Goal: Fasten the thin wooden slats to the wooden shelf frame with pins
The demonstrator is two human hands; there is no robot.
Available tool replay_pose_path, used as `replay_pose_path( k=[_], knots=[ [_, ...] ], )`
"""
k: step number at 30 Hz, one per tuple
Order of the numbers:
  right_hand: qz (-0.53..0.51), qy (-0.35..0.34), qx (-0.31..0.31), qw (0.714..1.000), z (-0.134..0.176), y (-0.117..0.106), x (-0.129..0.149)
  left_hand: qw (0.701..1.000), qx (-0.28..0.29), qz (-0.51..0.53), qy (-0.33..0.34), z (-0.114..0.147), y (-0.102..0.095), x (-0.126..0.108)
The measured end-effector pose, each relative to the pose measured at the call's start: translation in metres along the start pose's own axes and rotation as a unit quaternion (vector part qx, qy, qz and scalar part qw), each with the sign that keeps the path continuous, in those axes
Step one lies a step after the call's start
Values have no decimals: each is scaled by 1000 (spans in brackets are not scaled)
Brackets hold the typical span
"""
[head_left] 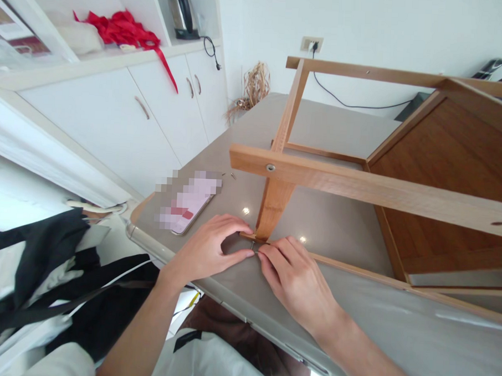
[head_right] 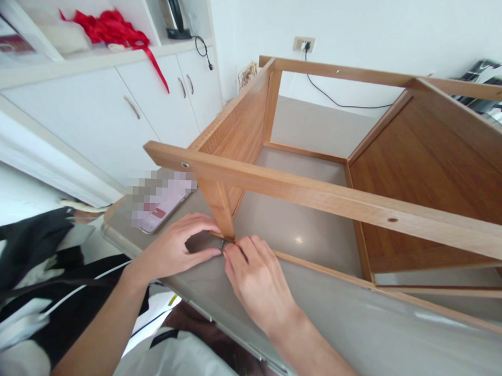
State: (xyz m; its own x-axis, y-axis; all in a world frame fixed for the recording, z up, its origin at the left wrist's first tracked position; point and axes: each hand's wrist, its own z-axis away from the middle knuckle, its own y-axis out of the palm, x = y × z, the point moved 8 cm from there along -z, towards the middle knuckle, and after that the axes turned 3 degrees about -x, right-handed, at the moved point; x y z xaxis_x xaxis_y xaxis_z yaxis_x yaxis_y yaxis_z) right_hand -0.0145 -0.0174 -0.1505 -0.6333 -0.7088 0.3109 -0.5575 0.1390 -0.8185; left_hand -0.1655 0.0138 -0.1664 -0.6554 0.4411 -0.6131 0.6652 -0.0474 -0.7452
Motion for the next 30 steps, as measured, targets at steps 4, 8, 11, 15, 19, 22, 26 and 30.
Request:
replay_pose_path(
  k=[4,8,11,15,19,22,26,30],
  knots=[
    [8,3,2,1000,1,-1,-1,1000,-8,5,0,0,-1,-1],
    [1,-1,16,1000,2,0,-1,1000,-1,9,1,0,-2,-1],
    [-8,3,22,1000,2,1,-2,1000,-3,7,3,0,-2,-1],
    [-12,0,17,1000,2,2,-1,1000,-3,5,6,-1,-2,-3],
    [-16,-4,16,1000,1,2,0,1000,-1,6,5,-2,-3,-4],
    [-16,-9,6,1000,0,-1,2,1000,1,6,3,-1,-3,-4],
    [-16,-11,2,1000,0,-1,3,1000,-2,8,4,-1,-3,-4],
    [-22,1,14,1000,1,1,0,1000,-3,5,5,-1,-2,-4]
  ],
)
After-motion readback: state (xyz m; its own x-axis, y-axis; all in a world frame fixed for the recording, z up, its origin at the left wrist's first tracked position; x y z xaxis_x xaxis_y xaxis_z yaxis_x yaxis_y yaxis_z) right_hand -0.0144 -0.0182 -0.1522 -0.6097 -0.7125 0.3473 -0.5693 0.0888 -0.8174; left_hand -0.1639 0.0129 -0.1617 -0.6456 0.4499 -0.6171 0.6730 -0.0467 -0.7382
